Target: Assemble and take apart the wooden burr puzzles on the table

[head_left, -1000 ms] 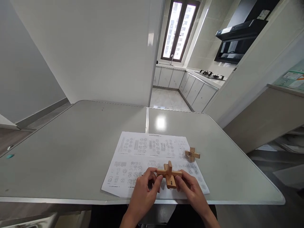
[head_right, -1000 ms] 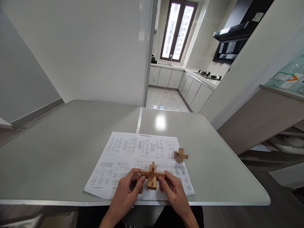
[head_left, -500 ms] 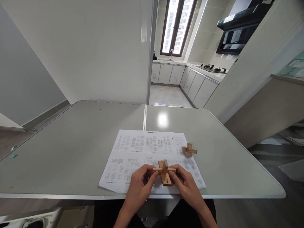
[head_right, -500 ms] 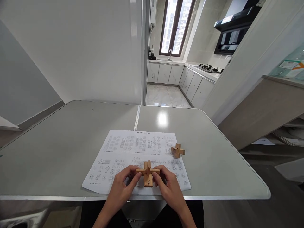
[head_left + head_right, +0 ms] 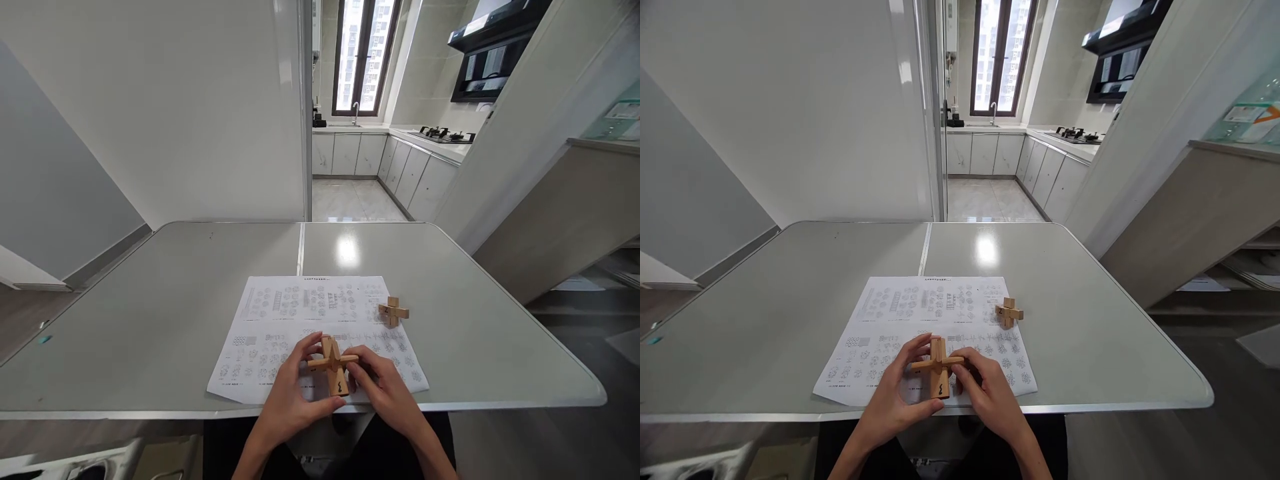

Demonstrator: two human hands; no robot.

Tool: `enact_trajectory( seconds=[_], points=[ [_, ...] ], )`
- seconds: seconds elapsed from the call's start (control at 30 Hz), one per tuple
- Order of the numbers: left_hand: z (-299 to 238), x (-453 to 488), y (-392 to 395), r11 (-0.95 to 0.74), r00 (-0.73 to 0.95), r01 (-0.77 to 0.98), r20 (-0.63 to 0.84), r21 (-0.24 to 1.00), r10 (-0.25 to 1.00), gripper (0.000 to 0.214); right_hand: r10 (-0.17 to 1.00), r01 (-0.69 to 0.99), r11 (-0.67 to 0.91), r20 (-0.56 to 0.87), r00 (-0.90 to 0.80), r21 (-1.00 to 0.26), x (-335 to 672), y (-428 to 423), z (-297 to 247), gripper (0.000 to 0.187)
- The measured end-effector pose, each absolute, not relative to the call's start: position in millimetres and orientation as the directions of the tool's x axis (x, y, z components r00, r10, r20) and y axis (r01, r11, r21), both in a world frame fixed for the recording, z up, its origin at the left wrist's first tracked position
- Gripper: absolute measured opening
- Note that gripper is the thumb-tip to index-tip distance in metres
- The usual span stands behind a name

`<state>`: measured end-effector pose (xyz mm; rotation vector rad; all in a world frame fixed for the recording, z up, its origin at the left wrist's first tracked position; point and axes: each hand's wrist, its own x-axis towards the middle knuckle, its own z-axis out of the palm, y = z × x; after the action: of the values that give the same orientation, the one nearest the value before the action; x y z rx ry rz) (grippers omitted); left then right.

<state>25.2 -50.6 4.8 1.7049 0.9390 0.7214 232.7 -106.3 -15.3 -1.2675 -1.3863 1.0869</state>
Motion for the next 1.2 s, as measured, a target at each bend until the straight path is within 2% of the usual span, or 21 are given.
enact_trajectory(
  seconds=[0.27,0.43,0.63,0.77,1.03,1.2],
  points=[
    [-0.7,23.3,-51.1,-0.175,0.505,0.286,0.007,0.942,0.863,0.100,0.997,0.192,0.074,0.080,0.024,-0.979,230.2,-104.8,-18.4,0.029],
    [-0.3,23.5,-52.2,-0.158,0.494,0.291,-0.006,0.944,0.870,0.101,0.996,0.230,0.074,0.082,0.028,-0.970,229.8,-104.9,-18.9,0.029],
    [-1.7,21.5,-50.9,-0.163,0.504,0.266,0.007,0.950,0.864,0.097,0.998,0.168,0.035,0.043,0.043,-0.985,230.2,-103.6,-17.5,0.032],
    [-4.9,21.9,-49.8,-0.201,0.494,0.244,0.056,0.949,0.868,0.099,0.998,0.133,0.022,0.029,0.049,-0.991,230.9,-103.0,-21.9,0.042],
    [1.3,25.9,-54.6,-0.383,0.563,0.251,0.188,0.889,0.805,0.092,0.995,0.117,0.091,0.087,-0.045,-0.989,230.4,-103.2,-18.8,0.078],
    [-0.5,26.3,-55.7,-0.464,0.607,0.237,0.243,0.853,0.756,0.100,0.990,0.053,0.078,0.071,-0.120,-0.996,234.1,-104.1,-10.9,0.081]
  ],
)
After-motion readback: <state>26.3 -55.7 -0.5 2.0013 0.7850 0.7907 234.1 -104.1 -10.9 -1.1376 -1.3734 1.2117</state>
